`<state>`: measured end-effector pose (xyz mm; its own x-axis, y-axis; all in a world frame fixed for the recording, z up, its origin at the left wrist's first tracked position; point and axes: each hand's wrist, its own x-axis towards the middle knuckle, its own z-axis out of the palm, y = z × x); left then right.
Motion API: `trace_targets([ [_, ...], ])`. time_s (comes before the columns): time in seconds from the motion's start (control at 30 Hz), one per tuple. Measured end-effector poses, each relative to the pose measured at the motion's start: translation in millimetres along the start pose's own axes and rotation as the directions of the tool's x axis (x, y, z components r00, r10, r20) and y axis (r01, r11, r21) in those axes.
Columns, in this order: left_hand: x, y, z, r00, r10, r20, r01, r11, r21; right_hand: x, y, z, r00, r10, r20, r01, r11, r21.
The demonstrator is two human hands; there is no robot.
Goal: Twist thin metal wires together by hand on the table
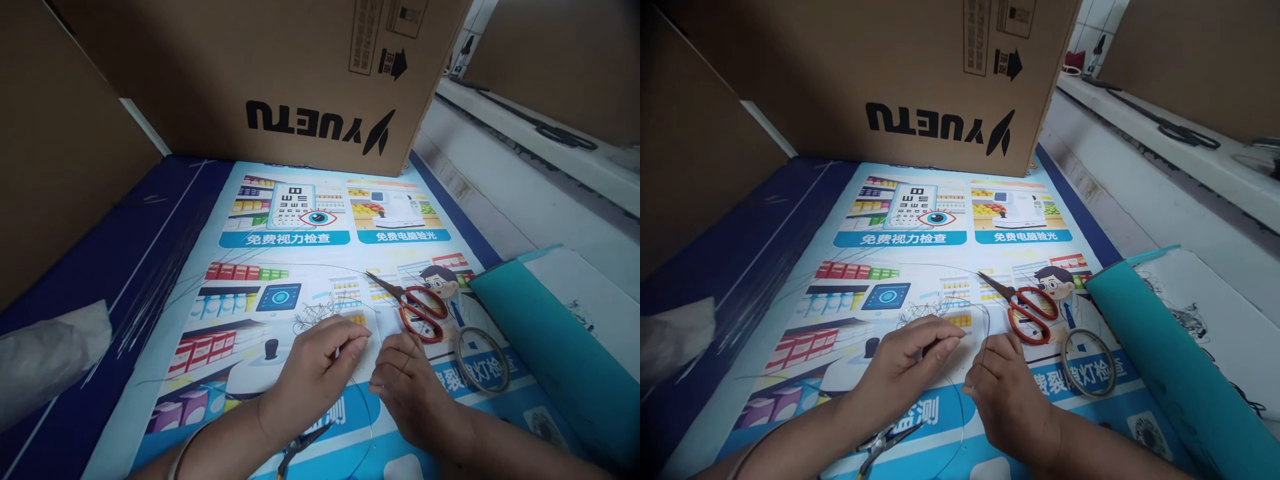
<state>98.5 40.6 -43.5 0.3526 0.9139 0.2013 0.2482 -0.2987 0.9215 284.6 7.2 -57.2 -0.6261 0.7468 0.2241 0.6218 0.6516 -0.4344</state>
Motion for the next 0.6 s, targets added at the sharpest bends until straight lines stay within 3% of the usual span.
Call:
trace_targets([
  [0.2, 1, 4, -1.0, 1.0, 0.02, 0.014, -0.02, 1.0, -0.016, -5, 3, 6, 1.0, -0.023, 0.005, 0.023, 1.0, -0.012],
  [0.43, 3, 2, -0.8, 1.0, 0.004, 0.013, -0.004, 0.999, -0.035, 3, 2, -5, 0.997, 0.047, -0.064, -0.032, 0.976, 0.217],
  [0.6, 3, 0, -0.8, 0.999, -0.013, 0.053, 0.014, 1.0, -0.023, -3, 5, -10, 0.991, 0.117, -0.065, -0.093, 0.951, 0.294],
])
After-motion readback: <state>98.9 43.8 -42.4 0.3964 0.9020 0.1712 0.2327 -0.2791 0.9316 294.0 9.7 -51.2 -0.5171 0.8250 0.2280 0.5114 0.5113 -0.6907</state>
